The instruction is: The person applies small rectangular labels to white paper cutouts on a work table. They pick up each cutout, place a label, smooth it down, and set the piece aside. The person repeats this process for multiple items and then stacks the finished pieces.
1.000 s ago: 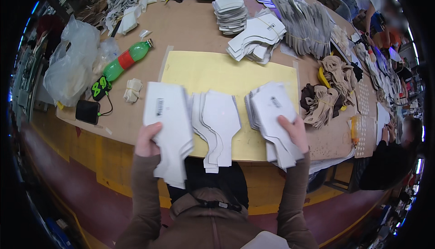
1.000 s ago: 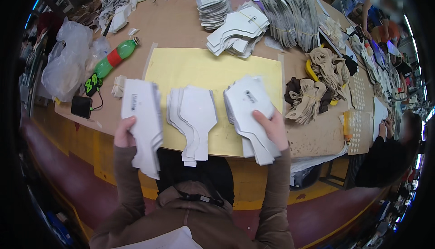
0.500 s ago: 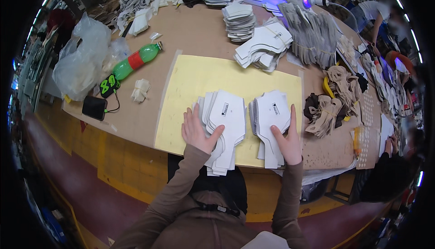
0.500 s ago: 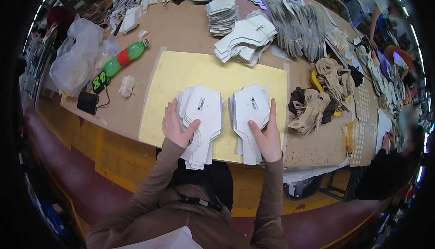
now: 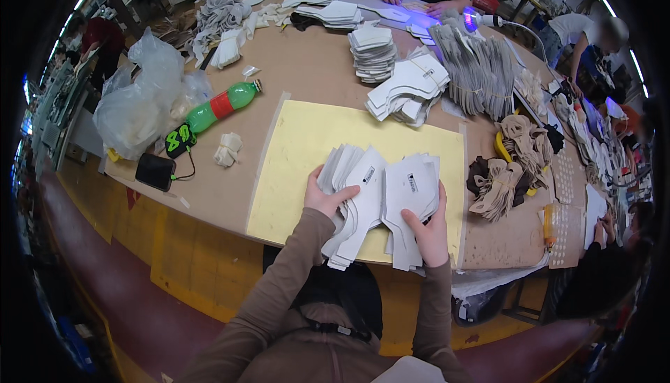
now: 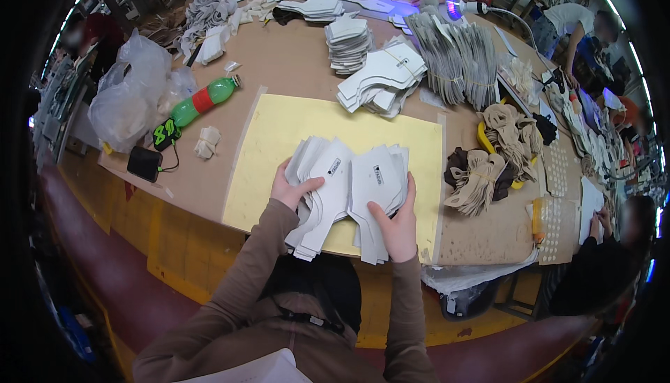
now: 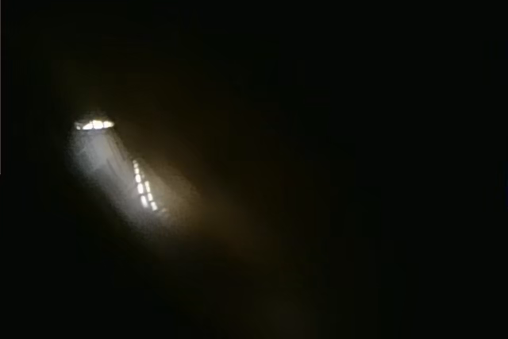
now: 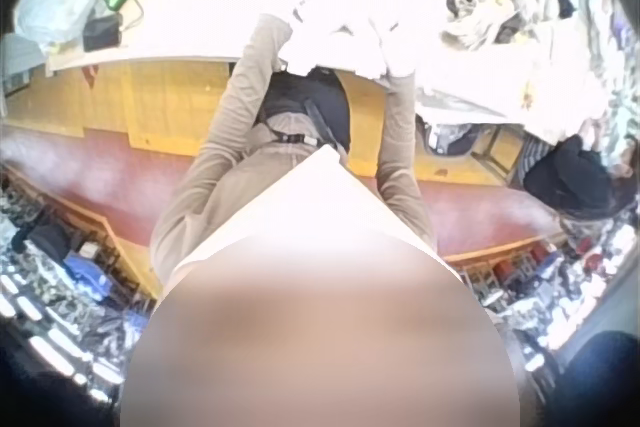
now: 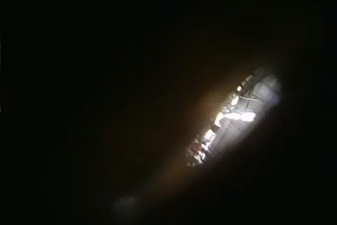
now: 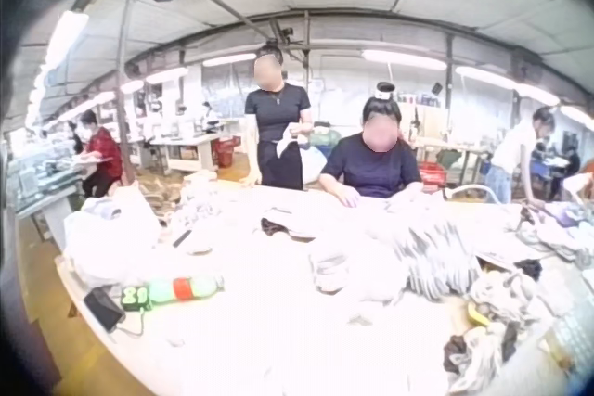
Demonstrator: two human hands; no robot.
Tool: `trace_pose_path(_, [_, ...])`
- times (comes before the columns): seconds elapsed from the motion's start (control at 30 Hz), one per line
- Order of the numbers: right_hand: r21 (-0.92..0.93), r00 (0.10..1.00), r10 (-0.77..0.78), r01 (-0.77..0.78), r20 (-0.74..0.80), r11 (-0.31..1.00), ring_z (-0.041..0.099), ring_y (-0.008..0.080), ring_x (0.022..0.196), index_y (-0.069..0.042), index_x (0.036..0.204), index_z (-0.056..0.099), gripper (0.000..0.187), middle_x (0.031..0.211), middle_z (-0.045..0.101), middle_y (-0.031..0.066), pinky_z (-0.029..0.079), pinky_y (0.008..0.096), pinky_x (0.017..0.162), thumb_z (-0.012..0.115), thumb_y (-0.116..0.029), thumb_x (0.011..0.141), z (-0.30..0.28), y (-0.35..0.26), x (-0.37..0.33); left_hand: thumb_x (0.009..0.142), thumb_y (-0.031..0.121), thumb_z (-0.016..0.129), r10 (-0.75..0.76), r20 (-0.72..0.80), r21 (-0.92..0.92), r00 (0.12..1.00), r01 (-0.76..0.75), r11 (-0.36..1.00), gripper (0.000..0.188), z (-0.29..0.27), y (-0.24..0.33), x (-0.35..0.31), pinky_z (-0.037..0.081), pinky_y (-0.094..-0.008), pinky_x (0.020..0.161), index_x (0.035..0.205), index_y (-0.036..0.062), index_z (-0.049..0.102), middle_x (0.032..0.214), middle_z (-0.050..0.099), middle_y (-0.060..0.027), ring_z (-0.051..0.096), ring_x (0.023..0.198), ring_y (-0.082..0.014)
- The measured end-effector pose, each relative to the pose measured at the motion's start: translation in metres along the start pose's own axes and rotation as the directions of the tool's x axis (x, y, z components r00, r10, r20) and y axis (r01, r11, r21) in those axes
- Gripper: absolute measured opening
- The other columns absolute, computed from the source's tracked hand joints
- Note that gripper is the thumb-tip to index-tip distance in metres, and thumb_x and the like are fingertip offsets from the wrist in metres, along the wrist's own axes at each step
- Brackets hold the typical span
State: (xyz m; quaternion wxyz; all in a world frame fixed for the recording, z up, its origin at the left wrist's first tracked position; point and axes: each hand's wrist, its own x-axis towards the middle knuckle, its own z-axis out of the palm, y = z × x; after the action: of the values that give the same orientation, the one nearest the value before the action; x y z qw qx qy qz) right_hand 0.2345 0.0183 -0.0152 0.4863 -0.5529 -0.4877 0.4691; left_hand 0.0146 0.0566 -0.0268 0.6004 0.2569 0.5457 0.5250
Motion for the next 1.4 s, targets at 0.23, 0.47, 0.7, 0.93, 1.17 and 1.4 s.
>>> trace_pose_path(0.23, [0.139,0.996,0.019,-0.006,-0.091,0.99,0.058,0.0231,0.116,0.005,0.149,0.028,0.08,0.133,0.053,0.0194,0.047,0.0341,0.1,0.072,0.0,0.082,-0.011,-0.027,-0.011,0.071,-0.002,0.084,-0.04,-0.01,-0.149,0.999,0.038,0.988,0.081,-0.013,-0.007,0.002,0.057,-0.0353,0.089,0.137,-0.0051,0.037,0.121,0.06,-0.0191,0.065,0.106,-0.0263])
trace_pose_path(0.47, [0.644,0.994,0.089,-0.025,-0.067,0.765,0.062,0.0233,0.109,0.003,0.14,0.041,0.059,0.124,0.06,0.0155,0.052,0.033,0.092,0.064,-0.006,0.086,-0.02,-0.062,-0.044,0.074,-0.001,0.081,-0.018,0.05,-0.297,0.999,0.032,0.954,0.056,-0.015,-0.009,-0.004,0.056,-0.0345,0.087,0.122,-0.0046,0.054,0.11,0.066,-0.0147,0.067,0.097,-0.0239])
trace_pose_path(0.7, [0.511,0.974,0.211,-0.221,0.079,0.831,0.048,0.0185,0.127,0.0,0.148,0.032,0.064,0.142,0.048,0.0103,0.04,0.0329,0.106,0.064,-0.01,0.093,0.076,-0.01,-0.021,0.081,0.001,0.074,0.125,-0.011,-0.172,0.992,-0.125,0.977,0.047,-0.025,-0.032,0.001,0.054,-0.0319,0.086,0.124,-0.0035,0.054,0.111,0.066,-0.013,0.066,0.1,-0.0206])
trace_pose_path(0.93, [0.688,0.964,0.185,-0.266,0.191,0.675,0.055,0.023,0.121,-0.003,0.145,0.038,0.059,0.134,0.054,0.0105,0.045,0.0362,0.103,0.063,-0.006,0.092,0.074,-0.019,-0.027,0.084,-0.004,0.066,0.14,0.095,-0.43,0.986,-0.086,0.899,0.048,-0.023,-0.01,-0.014,0.054,-0.0331,0.088,0.13,-0.0016,0.049,0.117,0.064,-0.0126,0.065,0.102,-0.0213])
trace_pose_path(1.17, [0.582,0.984,-0.029,-0.08,0.175,0.809,0.06,0.0249,0.114,-0.003,0.132,0.053,0.052,0.124,0.062,0.0097,0.048,0.0405,0.099,0.072,-0.014,0.085,0.063,-0.025,-0.022,0.085,0.03,0.078,0.461,0.37,-0.5,0.807,-0.245,0.831,0.091,-0.014,0.019,-0.021,0.032,-0.0397,0.114,0.151,0.0022,0.021,0.148,0.039,-0.0135,0.038,0.139,-0.0245])
trace_pose_path(1.4, [-0.133,0.821,-0.416,0.497,0.39,0.857,0.039,0.0321,0.14,-0.016,0.143,0.046,0.078,0.143,0.052,0.0093,-0.003,0.0573,0.122,0.079,-0.041,0.076,0.073,-0.038,0.02,0.068,0.034,0.094,0.528,0.599,-0.173,0.602,-0.547,0.819,0.146,-0.035,0.035,-0.032,0.02,-0.0438,0.121,0.155,0.0064,-0.02,0.16,0.015,-0.0199,0.022,0.149,-0.0311])
